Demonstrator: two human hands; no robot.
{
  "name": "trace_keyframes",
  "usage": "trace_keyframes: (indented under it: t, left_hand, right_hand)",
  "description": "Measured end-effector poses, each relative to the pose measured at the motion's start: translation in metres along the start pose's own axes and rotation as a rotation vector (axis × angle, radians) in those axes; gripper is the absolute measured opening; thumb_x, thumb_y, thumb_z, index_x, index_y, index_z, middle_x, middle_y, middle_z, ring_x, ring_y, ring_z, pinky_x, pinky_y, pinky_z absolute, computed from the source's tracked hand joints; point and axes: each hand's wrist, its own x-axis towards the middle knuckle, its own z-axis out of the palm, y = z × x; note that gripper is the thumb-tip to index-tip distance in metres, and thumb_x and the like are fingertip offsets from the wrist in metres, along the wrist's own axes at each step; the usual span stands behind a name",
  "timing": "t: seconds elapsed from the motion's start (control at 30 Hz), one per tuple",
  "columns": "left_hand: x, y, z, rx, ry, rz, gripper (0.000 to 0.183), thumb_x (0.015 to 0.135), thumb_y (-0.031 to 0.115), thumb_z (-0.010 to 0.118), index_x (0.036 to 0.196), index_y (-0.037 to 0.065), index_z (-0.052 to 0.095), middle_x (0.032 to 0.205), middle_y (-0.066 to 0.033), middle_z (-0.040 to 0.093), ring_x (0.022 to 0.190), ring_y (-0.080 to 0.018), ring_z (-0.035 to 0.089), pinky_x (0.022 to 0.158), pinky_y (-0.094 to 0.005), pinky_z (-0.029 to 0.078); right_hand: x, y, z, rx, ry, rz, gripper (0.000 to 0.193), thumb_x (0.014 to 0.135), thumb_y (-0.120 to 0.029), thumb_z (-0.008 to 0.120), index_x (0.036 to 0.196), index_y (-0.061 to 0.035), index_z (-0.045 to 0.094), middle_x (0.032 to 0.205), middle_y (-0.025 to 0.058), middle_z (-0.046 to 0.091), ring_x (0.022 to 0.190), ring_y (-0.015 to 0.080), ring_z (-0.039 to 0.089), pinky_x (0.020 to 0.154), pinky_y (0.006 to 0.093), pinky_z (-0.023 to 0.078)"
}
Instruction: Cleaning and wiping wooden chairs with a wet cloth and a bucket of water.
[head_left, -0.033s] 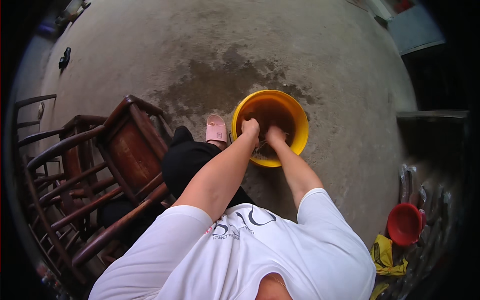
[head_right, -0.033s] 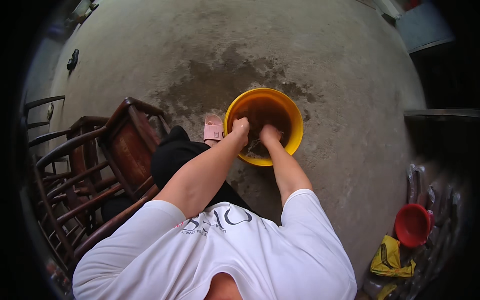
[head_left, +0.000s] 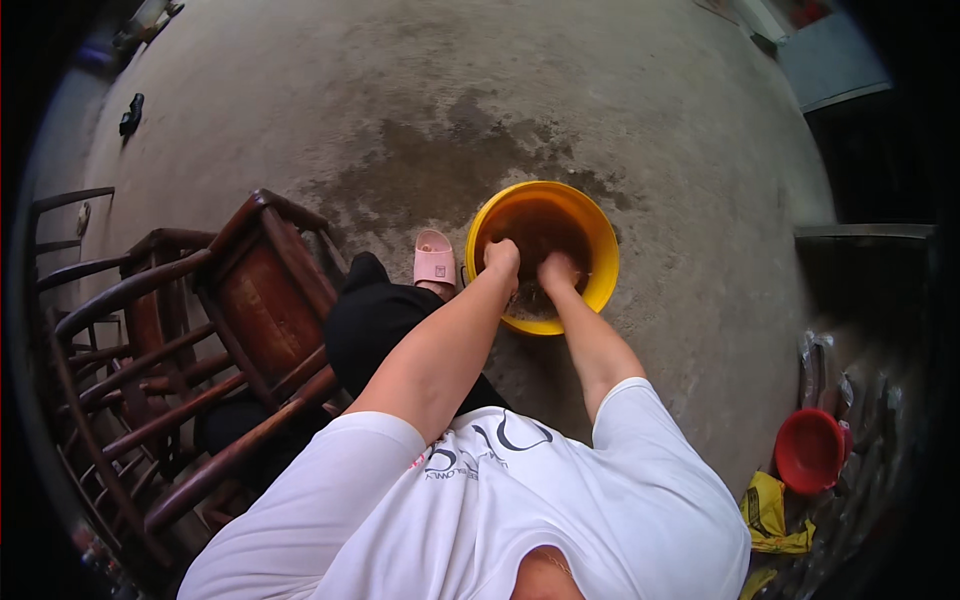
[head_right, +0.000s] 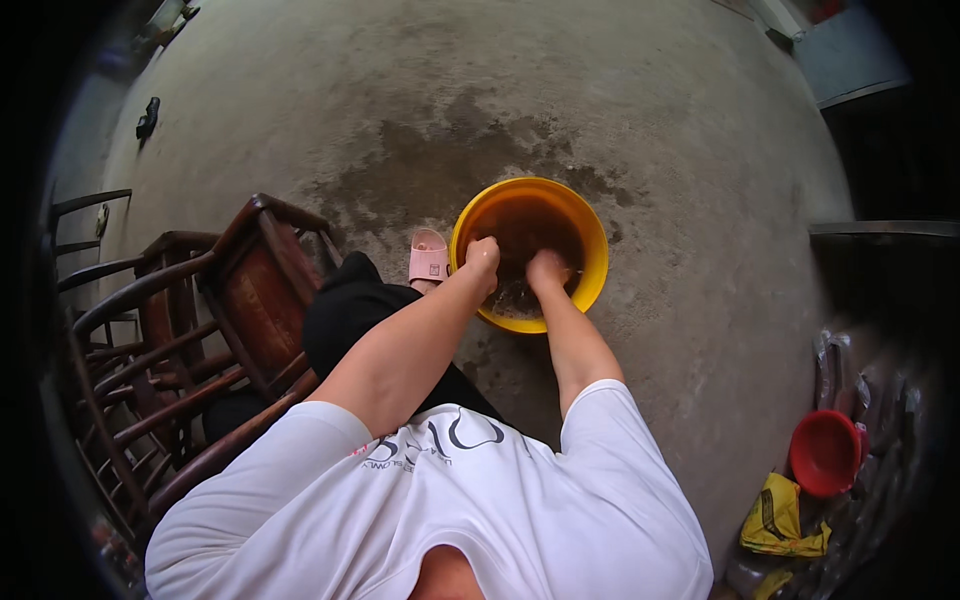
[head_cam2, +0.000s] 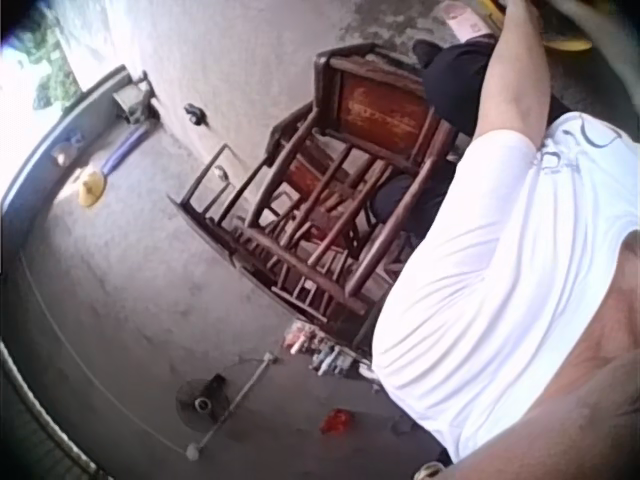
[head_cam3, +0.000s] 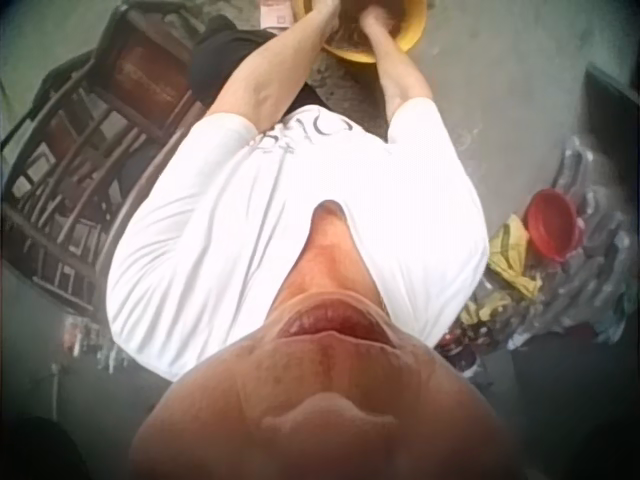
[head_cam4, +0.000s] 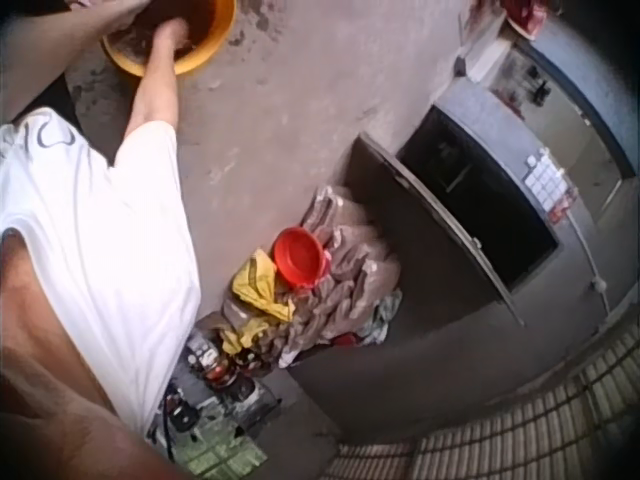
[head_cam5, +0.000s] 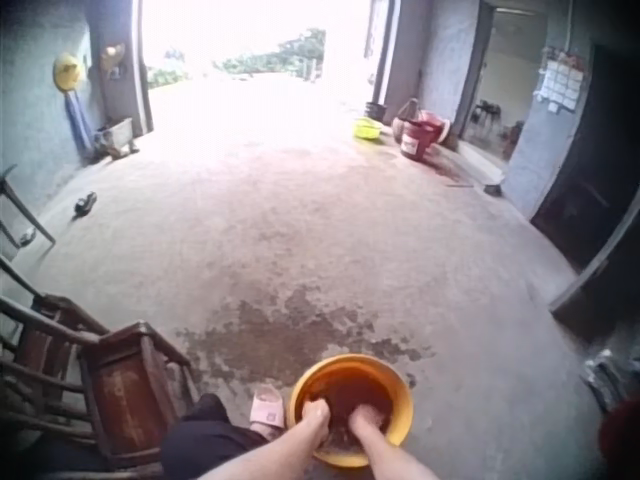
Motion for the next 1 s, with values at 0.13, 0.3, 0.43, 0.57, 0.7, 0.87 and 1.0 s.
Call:
trace_keyframes:
  t: [0.13, 0.3, 0.43, 0.57, 0.7, 0.87, 1.0]
  left_hand:
    - [-0.006, 0.01, -0.009, 0.005, -0.111, -0.278, 0.048, 0.087, 0.029, 0.034, 0.128, 0.006, 0.043, 0.131, -0.0158, 0.045, 0.119, -0.0381, 0.044, 0.094, -0.053, 0.035]
    - [-0.004, 0.008, -0.006, -0.103, -0.519, -0.282, 0.069, 0.087, 0.064, 0.027, 0.13, 0.012, 0.038, 0.128, -0.0157, 0.046, 0.114, -0.0355, 0.048, 0.087, -0.061, 0.039]
    - [0.047, -0.014, 0.007, -0.274, -0.572, -0.224, 0.065, 0.084, 0.066, 0.037, 0.091, 0.006, 0.06, 0.084, -0.0119, 0.064, 0.075, -0.0234, 0.063, 0.067, -0.0382, 0.052]
    - [0.072, -0.022, 0.015, -0.249, -0.57, -0.005, 0.05, 0.084, 0.055, 0.052, 0.092, 0.006, 0.059, 0.082, -0.0104, 0.061, 0.067, -0.0215, 0.058, 0.059, -0.0376, 0.049]
    - [0.036, -0.012, 0.013, -0.641, -0.942, -0.191, 0.033, 0.091, 0.041, 0.046, 0.091, 0.009, 0.056, 0.082, -0.0086, 0.059, 0.067, -0.0222, 0.057, 0.061, -0.0366, 0.048]
    - [-0.009, 0.003, 0.011, -0.219, -0.715, -0.061, 0.028, 0.092, 0.033, 0.043, 0.092, 0.009, 0.057, 0.085, -0.0091, 0.059, 0.081, -0.0223, 0.058, 0.073, -0.036, 0.049]
    - [-0.008, -0.004, 0.016, -0.102, -0.601, 0.126, 0.032, 0.093, 0.033, 0.042, 0.104, 0.006, 0.056, 0.099, -0.0095, 0.057, 0.092, -0.0211, 0.054, 0.078, -0.0355, 0.045]
  right_hand:
    - [0.001, 0.002, -0.021, 0.673, 0.027, 0.212, 0.017, 0.079, -0.017, 0.056, 0.088, -0.0044, 0.064, 0.091, 0.0118, 0.064, 0.084, 0.0227, 0.061, 0.074, 0.0347, 0.048]
    - [-0.056, -0.034, -0.085, 1.431, -0.145, -0.13, 0.007, 0.078, -0.01, 0.054, 0.082, -0.0052, 0.057, 0.076, 0.0016, 0.053, 0.071, 0.0089, 0.05, 0.07, 0.0232, 0.043]
    - [-0.109, -0.074, -0.1, 1.193, -0.178, -0.392, 0.019, 0.074, -0.005, 0.052, 0.092, -0.0045, 0.049, 0.085, 0.0004, 0.05, 0.079, 0.0078, 0.049, 0.074, 0.0222, 0.041]
    - [-0.101, -0.093, -0.08, 0.613, 0.295, -0.532, 0.014, 0.08, -0.015, 0.057, 0.08, -0.0008, 0.054, 0.07, 0.0099, 0.057, 0.065, 0.0166, 0.057, 0.064, 0.0291, 0.047]
    - [-0.068, -0.085, -0.081, 0.532, 0.505, -0.365, 0.017, 0.081, -0.018, 0.057, 0.075, -0.0015, 0.056, 0.066, 0.0177, 0.059, 0.064, 0.0325, 0.061, 0.06, 0.0383, 0.048]
    - [-0.016, -0.041, -0.072, 0.226, 0.472, -0.06, 0.027, 0.083, -0.027, 0.046, 0.08, -0.0045, 0.059, 0.081, 0.0236, 0.062, 0.077, 0.0427, 0.06, 0.069, 0.051, 0.048]
    - [0.007, 0.004, -0.051, 0.129, 0.348, 0.106, 0.035, 0.085, -0.035, 0.048, 0.09, -0.0031, 0.061, 0.089, 0.0244, 0.062, 0.085, 0.0428, 0.059, 0.075, 0.0497, 0.047]
